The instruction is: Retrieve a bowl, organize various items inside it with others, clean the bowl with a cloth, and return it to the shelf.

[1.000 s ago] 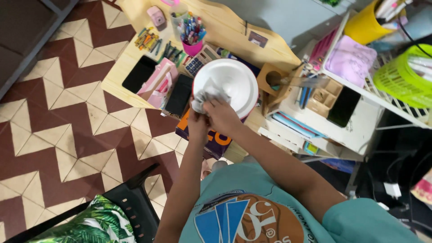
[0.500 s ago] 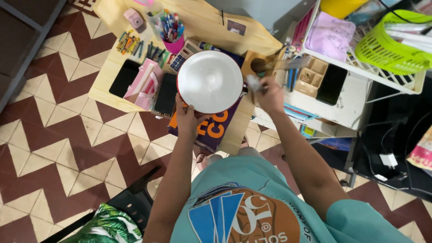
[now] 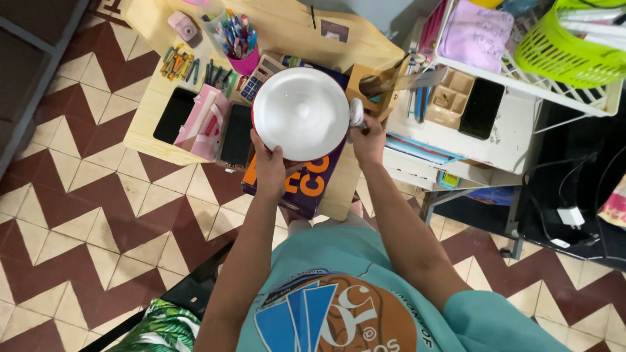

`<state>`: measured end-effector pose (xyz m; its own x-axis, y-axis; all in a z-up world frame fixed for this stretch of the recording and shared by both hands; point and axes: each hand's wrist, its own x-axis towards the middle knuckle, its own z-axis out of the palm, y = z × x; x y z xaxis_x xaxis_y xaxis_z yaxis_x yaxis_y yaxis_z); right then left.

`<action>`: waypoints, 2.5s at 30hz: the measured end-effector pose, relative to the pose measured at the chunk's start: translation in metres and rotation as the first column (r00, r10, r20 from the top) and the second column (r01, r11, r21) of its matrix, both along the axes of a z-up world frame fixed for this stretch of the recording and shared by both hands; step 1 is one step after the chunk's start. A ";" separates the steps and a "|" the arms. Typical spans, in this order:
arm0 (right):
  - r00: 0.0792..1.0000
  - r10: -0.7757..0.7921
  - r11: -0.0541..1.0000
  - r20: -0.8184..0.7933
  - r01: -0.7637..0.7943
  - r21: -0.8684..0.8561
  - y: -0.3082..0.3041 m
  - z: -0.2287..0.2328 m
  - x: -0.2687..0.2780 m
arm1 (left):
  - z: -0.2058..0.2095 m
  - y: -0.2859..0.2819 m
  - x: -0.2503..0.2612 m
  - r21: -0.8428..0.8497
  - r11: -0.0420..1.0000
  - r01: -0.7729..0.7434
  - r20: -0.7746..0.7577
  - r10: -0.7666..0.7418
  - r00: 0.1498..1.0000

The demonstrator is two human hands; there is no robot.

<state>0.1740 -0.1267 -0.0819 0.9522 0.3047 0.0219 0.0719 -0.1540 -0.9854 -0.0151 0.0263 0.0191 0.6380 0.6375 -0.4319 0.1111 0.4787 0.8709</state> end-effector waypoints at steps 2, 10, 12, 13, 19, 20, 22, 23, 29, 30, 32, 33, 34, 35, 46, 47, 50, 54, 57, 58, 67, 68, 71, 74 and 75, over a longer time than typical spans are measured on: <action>0.986 -0.088 0.990 -0.139 0.103 0.098 0.004 -0.011 -0.001 | -0.002 0.001 0.001 0.004 1.000 0.001 -0.016 -0.001 1.000; 0.916 -0.298 0.953 -0.270 0.303 -0.023 -0.006 -0.038 -0.054 | 0.005 0.001 -0.001 -0.010 0.999 -0.035 -0.002 0.035 0.999; 0.956 -0.288 0.956 -0.058 0.284 -0.074 -0.001 -0.015 -0.068 | 0.006 0.003 -0.001 -0.031 0.999 -0.038 0.001 0.038 0.999; 0.956 -0.250 0.954 0.156 0.271 -0.130 -0.001 -0.004 -0.076 | 0.005 0.002 -0.001 -0.054 0.998 -0.041 0.005 0.042 0.999; 0.894 0.046 0.744 0.446 0.267 -0.613 0.025 -0.004 -0.054 | 0.019 0.001 -0.003 0.005 1.000 0.015 -0.002 -0.015 1.000; 0.894 0.050 0.745 0.446 0.264 -0.612 0.029 -0.007 -0.050 | 0.016 0.001 -0.003 0.005 1.000 0.011 -0.002 -0.011 1.000; 0.950 0.062 0.768 0.307 0.151 -0.622 0.032 -0.014 -0.043 | 0.009 -0.001 -0.002 -0.001 1.000 0.005 0.056 -0.005 0.998; 0.950 0.062 0.766 0.306 0.151 -0.625 0.028 -0.002 -0.049 | 0.003 -0.002 -0.003 -0.005 1.000 0.006 0.056 -0.006 0.998; 0.980 0.096 0.903 -0.174 -0.159 -0.398 -0.018 -0.024 -0.059 | -0.012 0.004 -0.005 -0.036 0.999 -0.038 0.074 0.041 0.996; 0.952 0.010 0.940 -0.305 -0.113 -0.323 -0.033 -0.033 -0.059 | -0.012 0.006 -0.005 -0.065 0.997 -0.027 0.053 0.030 0.998; 0.901 -0.063 0.966 -0.430 -0.054 -0.254 -0.058 -0.039 -0.056 | -0.004 0.011 -0.004 -0.095 0.995 -0.019 0.037 0.022 0.999; 0.905 -0.113 0.989 -0.411 0.065 -0.130 -0.068 -0.036 -0.053 | 0.003 0.013 -0.004 -0.163 0.987 -0.017 0.005 0.018 1.000; 0.898 -0.169 0.983 -0.405 0.182 -0.005 -0.082 -0.034 -0.057 | 0.009 0.012 -0.008 -0.232 0.973 -0.015 -0.033 0.008 0.999; 0.897 -0.169 0.983 -0.408 0.181 -0.009 -0.080 -0.004 -0.061 | 0.006 0.013 -0.012 -0.236 0.972 -0.017 -0.037 0.009 0.999; 0.635 0.495 0.809 0.592 -0.090 -0.580 0.050 0.120 -0.140 | -0.037 0.016 -0.011 -0.218 0.969 -0.118 0.291 0.180 0.940; 0.633 0.497 0.810 0.594 -0.092 -0.580 0.043 0.113 -0.133 | -0.040 0.013 -0.008 -0.217 0.969 -0.121 0.293 0.183 0.939; 0.606 0.533 0.789 0.590 -0.105 -0.606 0.022 0.094 -0.111 | -0.034 0.009 -0.007 -0.182 0.972 -0.146 0.296 0.196 0.935; 0.570 0.495 0.801 0.656 -0.007 -0.599 0.006 0.099 -0.059 | -0.010 0.009 -0.007 -0.210 0.972 -0.108 0.148 0.141 0.979; 0.630 0.515 0.766 0.581 -0.033 -0.642 0.010 0.091 -0.009 | -0.016 0.010 -0.009 -0.187 0.979 -0.086 0.128 0.111 0.986; 0.689 0.538 0.745 0.486 -0.119 -0.657 0.014 0.084 0.010 | -0.018 0.011 -0.009 -0.153 0.986 -0.067 0.089 0.081 0.993; 0.585 0.746 0.451 0.318 -0.092 -0.888 0.140 0.110 0.062 | -0.015 0.012 -0.010 -0.157 0.986 -0.062 0.099 0.078 0.992; 0.582 0.749 0.448 0.316 -0.094 -0.889 0.151 0.103 0.056 | -0.016 0.012 -0.010 -0.158 0.985 -0.066 0.099 0.082 0.992; 0.546 0.787 0.491 0.288 -0.271 -0.828 0.175 0.103 0.024 | -0.016 0.013 -0.012 -0.151 0.986 -0.069 0.120 0.087 0.989; 0.460 0.858 0.351 0.229 -0.200 -0.915 0.177 0.129 -0.025 | -0.018 0.015 -0.015 -0.171 0.984 -0.056 0.130 0.079 0.988; 0.409 0.872 0.360 0.268 -0.165 -0.918 0.174 0.129 -0.036 | -0.021 0.015 -0.016 -0.203 0.977 -0.065 0.154 0.098 0.983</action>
<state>0.1381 0.0477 0.0475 0.3196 0.9474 -0.0183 0.9393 -0.3193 -0.1257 -0.0313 0.0418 -0.0021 0.6591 0.6036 -0.4487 -0.0703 0.6434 0.7623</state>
